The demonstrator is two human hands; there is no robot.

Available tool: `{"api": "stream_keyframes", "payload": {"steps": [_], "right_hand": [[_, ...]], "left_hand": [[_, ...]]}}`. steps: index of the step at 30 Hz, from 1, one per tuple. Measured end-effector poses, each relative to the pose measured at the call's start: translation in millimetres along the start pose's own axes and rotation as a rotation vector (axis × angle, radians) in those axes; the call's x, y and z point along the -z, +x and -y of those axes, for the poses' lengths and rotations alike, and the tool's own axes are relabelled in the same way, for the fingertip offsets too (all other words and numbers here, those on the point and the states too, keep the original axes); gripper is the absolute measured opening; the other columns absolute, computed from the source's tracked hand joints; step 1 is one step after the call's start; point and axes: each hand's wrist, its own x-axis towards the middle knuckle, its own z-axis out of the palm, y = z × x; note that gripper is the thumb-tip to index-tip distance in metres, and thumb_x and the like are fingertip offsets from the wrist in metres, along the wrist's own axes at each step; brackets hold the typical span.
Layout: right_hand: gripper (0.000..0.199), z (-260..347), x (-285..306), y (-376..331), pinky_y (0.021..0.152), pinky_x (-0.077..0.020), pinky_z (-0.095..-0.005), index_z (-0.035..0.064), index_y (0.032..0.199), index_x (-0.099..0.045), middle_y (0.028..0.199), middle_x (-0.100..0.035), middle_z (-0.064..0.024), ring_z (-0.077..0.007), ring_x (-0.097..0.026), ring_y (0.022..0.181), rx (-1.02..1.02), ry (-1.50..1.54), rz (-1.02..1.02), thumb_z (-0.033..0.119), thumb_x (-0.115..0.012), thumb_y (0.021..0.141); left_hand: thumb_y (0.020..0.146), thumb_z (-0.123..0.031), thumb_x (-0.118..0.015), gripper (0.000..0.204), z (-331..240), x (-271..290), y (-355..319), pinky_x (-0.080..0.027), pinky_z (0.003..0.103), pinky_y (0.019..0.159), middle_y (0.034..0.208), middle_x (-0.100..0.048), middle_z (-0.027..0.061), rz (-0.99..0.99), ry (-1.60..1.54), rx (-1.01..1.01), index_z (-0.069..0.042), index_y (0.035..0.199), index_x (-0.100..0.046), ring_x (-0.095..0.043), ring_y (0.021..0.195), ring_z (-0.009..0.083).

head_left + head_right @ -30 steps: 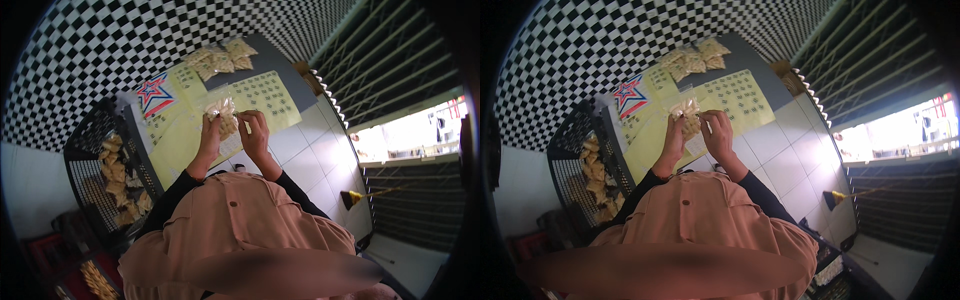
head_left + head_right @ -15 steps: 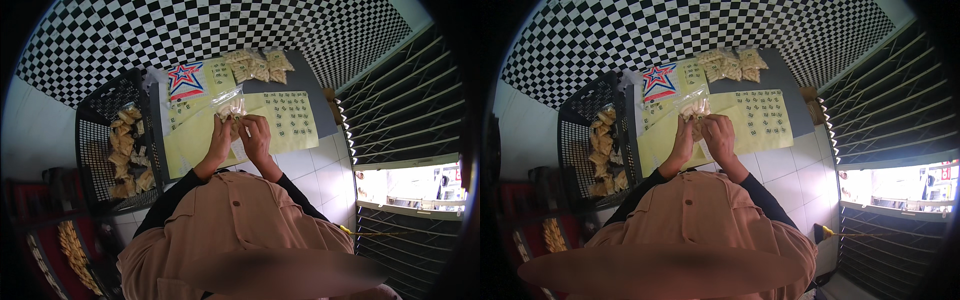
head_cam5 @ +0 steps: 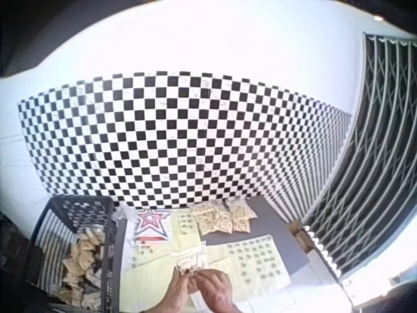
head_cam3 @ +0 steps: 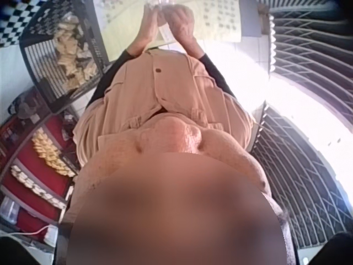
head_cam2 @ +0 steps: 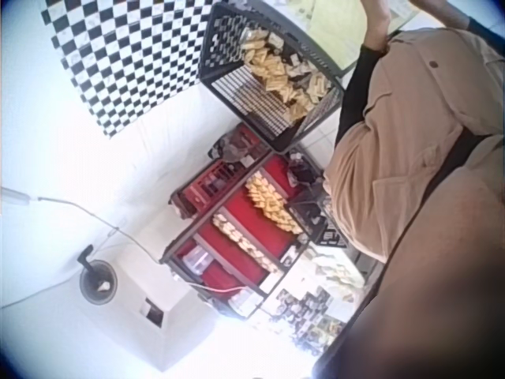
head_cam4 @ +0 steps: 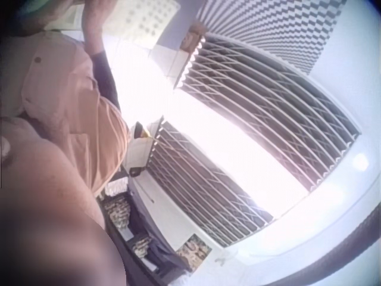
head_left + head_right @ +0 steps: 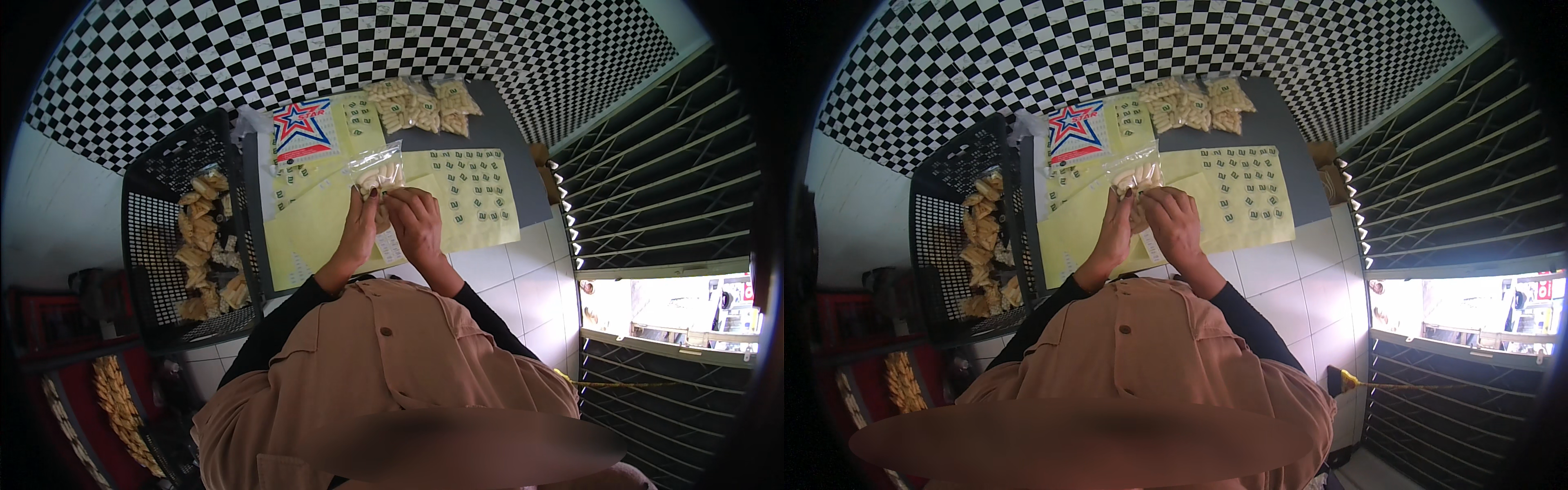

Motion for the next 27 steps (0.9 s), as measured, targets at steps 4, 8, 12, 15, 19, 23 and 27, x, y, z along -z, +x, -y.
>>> {"api": "stream_keyframes", "payload": {"steps": [4,8,12,15,19,23,27], "right_hand": [[0.013,5,12,2,0.083,-0.0444,-0.0388,0.0064,0.087,-0.067,0.101,-0.065,-0.006,-0.0266,-0.059,0.095,0.025,0.035,0.108,0.001,-0.068,0.075],[0.015,-16,17,-7,0.083,-0.045,-0.0372,0.0034,0.094,-0.062,0.095,-0.064,-0.0075,-0.0258,-0.058,0.092,-0.139,0.241,0.121,0.007,-0.068,0.082],[0.029,-23,0,-13,0.074,-0.0481,-0.0321,-0.0014,0.116,-0.047,0.091,-0.061,-0.011,-0.019,-0.058,0.086,-0.666,0.476,0.081,0.018,-0.057,0.096],[0.035,-19,-9,-15,0.072,-0.0495,-0.0362,-0.0055,0.112,-0.046,0.093,-0.064,-0.0184,-0.025,-0.063,0.082,-0.756,0.606,0.112,0.018,-0.062,0.093],[0.028,-13,-9,-17,0.068,-0.0483,-0.039,-0.0051,0.101,-0.047,0.086,-0.062,-0.0239,-0.0304,-0.065,0.079,-0.886,0.551,0.279,0.02,-0.057,0.095],[0.028,-19,-25,-37,0.064,-0.0468,-0.0416,-0.0038,0.095,-0.046,0.077,-0.06,-0.0246,-0.0363,-0.062,0.071,-0.847,0.457,0.272,0.023,-0.055,0.097],[0.029,-24,-35,-46,0.062,-0.0467,-0.0403,-0.0042,0.094,-0.049,0.074,-0.06,-0.021,-0.0328,-0.059,0.065,-0.789,0.463,0.302,0.025,-0.051,0.099]], "left_hand": [[0.101,-0.025,-0.042,0.034,0,12,5,-0.05,0.029,0.086,0.118,-0.054,0.0074,0.0,-0.031,0.103,-0.008,0.131,-0.038,-0.057,0.106,0.0159],[0.101,-0.026,-0.04,0.035,-8,6,7,-0.051,0.032,0.088,0.121,-0.055,0.0071,0.018,-0.076,0.154,-0.009,0.132,-0.04,-0.059,0.11,0.0173],[0.102,-0.027,-0.042,0.035,-1,8,10,-0.048,0.033,0.093,0.123,-0.053,0.0057,0.065,-0.036,0.129,-0.008,0.131,-0.042,-0.056,0.113,0.0172],[0.099,-0.02,-0.051,0.034,6,-1,8,-0.044,0.029,0.091,0.119,-0.054,0.0074,0.066,0.059,0.016,-0.003,0.127,-0.043,-0.054,0.109,0.0144],[0.097,-0.02,-0.055,0.03,19,3,-3,-0.044,0.03,0.088,0.114,-0.057,0.0084,0.044,0.27,-0.041,-0.002,0.12,-0.046,-0.055,0.104,0.016],[0.097,-0.021,-0.056,0.031,31,12,-8,-0.047,0.033,0.083,0.104,-0.062,0.0154,-0.015,0.577,-0.118,0.001,0.117,-0.046,-0.061,0.095,0.0229],[0.098,-0.023,-0.053,0.034,33,23,-7,-0.048,0.037,0.079,0.101,-0.064,0.021,-0.025,0.714,-0.166,0.003,0.119,-0.047,-0.064,0.09,0.0293]]}}
